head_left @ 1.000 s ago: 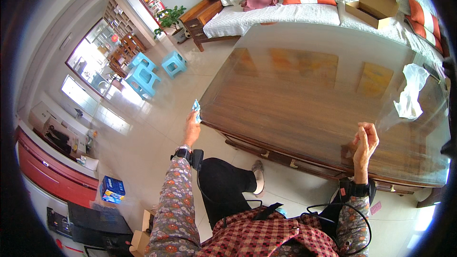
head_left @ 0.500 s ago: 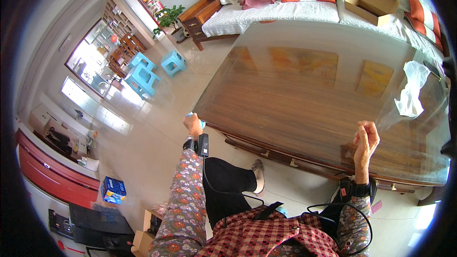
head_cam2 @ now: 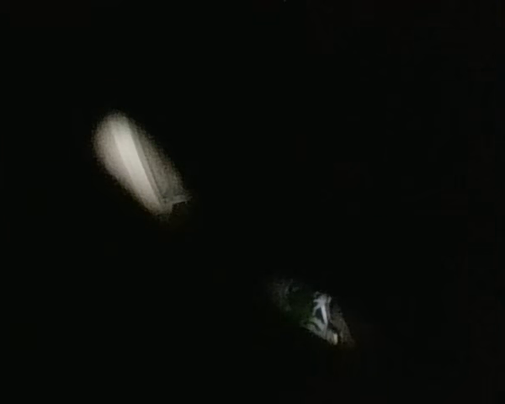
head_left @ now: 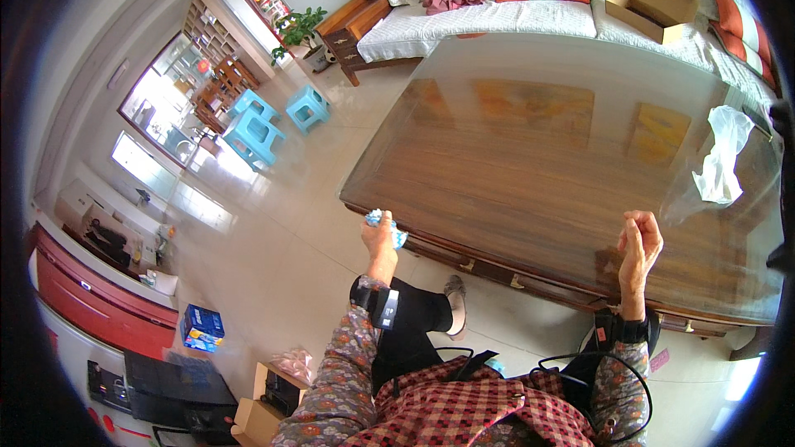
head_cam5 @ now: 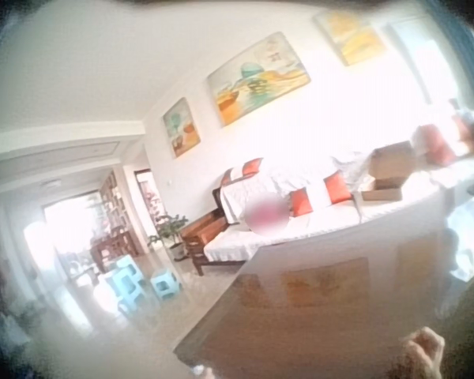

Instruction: The person moves a cardboard box and a plastic bag from the table, then sits on a blue stool and wipes the table surface with a cloth. The person continues wiping the table repeatedly across its surface.

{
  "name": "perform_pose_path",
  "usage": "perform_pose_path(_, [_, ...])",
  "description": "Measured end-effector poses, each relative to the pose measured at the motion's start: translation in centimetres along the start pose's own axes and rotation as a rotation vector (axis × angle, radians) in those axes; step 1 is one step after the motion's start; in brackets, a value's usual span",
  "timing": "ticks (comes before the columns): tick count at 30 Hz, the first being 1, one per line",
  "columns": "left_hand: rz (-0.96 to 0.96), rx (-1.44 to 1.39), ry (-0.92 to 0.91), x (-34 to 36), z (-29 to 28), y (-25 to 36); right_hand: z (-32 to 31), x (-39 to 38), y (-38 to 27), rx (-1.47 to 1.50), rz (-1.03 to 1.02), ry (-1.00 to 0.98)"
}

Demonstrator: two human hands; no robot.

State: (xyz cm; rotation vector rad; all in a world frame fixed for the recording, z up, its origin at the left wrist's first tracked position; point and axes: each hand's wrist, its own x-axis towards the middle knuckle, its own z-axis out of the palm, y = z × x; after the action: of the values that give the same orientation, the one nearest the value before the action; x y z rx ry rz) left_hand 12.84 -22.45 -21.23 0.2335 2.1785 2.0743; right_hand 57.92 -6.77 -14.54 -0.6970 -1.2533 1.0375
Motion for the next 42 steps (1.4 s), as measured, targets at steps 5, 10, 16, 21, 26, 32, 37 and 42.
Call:
perform_pose_path(5, [0.058, 0.007, 0.073, 6.2, -1.4, 0.9, -0.2, -0.1, 0.2, -0.031, 0.042, 0.01])
perform_pose_path(10, [-0.042, 0.126, 0.079, 12.4, -2.9, 1.6, 0.0, -0.3, 0.4, -0.046, 0.043, -0.044])
perform_pose_path(16, [0.029, 0.275, -0.036, 18.4, -4.6, 2.2, 0.3, -0.6, 0.1, -0.068, 0.072, -0.07])
perform_pose_path(21, [-0.137, 0.37, -0.296, 21.7, -2.8, 4.7, 0.6, -0.7, -0.3, -0.1, 0.115, -0.084])
perform_pose_path(26, [-0.019, 0.511, -0.42, 22.4, 0.1, 5.3, 0.7, -0.9, -0.2, -0.185, 0.122, -0.119])
perform_pose_path(32, [-0.004, 0.419, -0.315, 21.3, -3.4, 3.4, 0.7, -0.9, 0.0, -0.218, 0.069, -0.128])
perform_pose_path(37, [-0.073, 0.44, -0.189, 18.9, -6.4, 2.7, 1.0, -0.9, -0.5, -0.294, 0.014, -0.183])
perform_pose_path(42, [0.195, 0.311, 0.083, 17.9, -5.6, 3.0, 1.2, -0.8, -0.8, -0.33, -0.041, -0.211])
